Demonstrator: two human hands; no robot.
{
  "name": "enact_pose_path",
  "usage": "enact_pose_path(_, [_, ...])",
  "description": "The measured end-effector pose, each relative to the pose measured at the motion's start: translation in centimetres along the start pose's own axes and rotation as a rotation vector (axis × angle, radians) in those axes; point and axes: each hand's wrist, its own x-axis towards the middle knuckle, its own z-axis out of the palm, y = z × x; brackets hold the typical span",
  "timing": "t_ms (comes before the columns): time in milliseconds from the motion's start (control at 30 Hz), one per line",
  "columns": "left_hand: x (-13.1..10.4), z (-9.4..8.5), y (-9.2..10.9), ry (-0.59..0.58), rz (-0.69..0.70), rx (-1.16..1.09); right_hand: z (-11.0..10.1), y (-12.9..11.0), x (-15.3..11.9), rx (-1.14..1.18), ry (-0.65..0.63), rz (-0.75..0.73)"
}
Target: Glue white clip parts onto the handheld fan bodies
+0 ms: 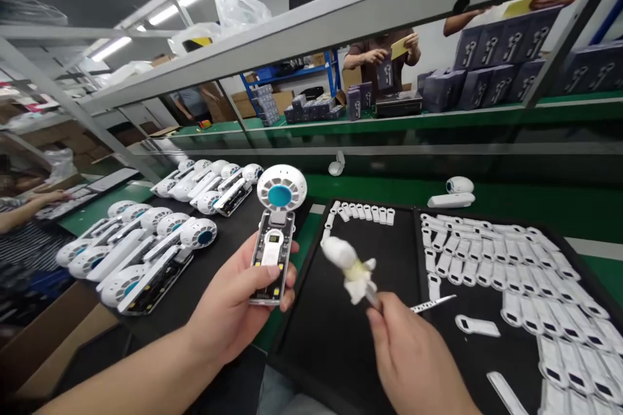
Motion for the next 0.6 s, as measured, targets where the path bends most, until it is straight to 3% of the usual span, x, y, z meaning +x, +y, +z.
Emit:
enact_pose_path(133, [1.4, -1.3, 0.8, -0.122, -0.112, 0.028, 2.1, 3.9, -1.9, -0.262, -0.093, -0.001])
enact_pose_path(300, [3.9, -0.9, 0.5, -0.238, -0.276, 0.047, 5.0, 4.4, -4.4, -0.322, -0.286, -0.085])
enact_pose_path(467, [6.2, 1.1, -0.5, -0.132, -0.283, 0.144, 5.7, 3.4, -4.6, -0.346, -0.373, -0.029])
enact_pose_path(600, [11.4, 2.0, -0.6, 0.018, -0.199, 0.340, 4.8, 2.4, -3.4, -0.293, -0.469, 0.066])
